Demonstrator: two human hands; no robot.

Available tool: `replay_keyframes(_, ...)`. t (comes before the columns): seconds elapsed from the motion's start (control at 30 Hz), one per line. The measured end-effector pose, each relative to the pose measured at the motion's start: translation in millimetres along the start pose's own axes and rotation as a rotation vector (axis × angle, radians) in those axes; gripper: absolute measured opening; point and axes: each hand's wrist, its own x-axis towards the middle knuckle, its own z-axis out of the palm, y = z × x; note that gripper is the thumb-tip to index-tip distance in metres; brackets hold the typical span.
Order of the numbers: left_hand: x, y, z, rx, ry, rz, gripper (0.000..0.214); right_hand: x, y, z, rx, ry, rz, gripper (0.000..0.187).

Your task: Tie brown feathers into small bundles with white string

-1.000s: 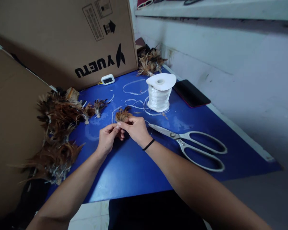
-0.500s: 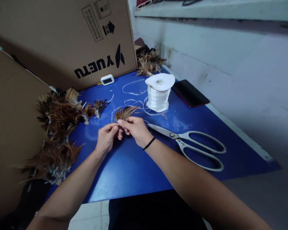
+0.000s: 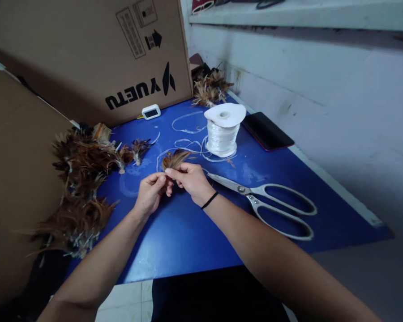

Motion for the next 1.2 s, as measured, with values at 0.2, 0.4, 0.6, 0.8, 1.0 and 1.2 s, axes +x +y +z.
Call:
replay_keyframes(0.2, 2.3, 3.6, -0.9, -0.061, 0.064, -0.067, 0.017, 2.4, -6.0, -3.5, -0.12, -0.034, -0.013, 0.024)
replay_keyframes(0.4, 9.4, 8.9, -6.6, -0.26, 0.225, -0.06, 0.017, 10.0, -11.0, -21.0, -0.693, 0.149, -0.367, 0.009)
replay_keyframes(0.6, 12.0, 9.6, -8.8, -0.316, 0.285, -0.063, 0.017, 1.9, -3.4, -17.5, -1.313, 0.068, -0.451, 0.01)
replay_keyframes(0.8, 11.7, 7.9, -10.2, -0.321, 0.27, -0.057, 0.016, 1.4, -1.1, -5.9, -1.617, 0.03, -0.409, 0.014)
replay_keyframes(1.0, 10.6, 8.5, -9.5, -0.319, 0.231, -0.069, 0.017, 4.4, -3.3, -7.3, -1.546, 0.033, -0.346, 0.015)
replay_keyframes(1.2, 8.9, 9.6, -7.9, -0.314, 0.192, -0.092, 0.018, 8.1, -2.9, -17.3, -1.215, 0.044, -0.367, 0.009)
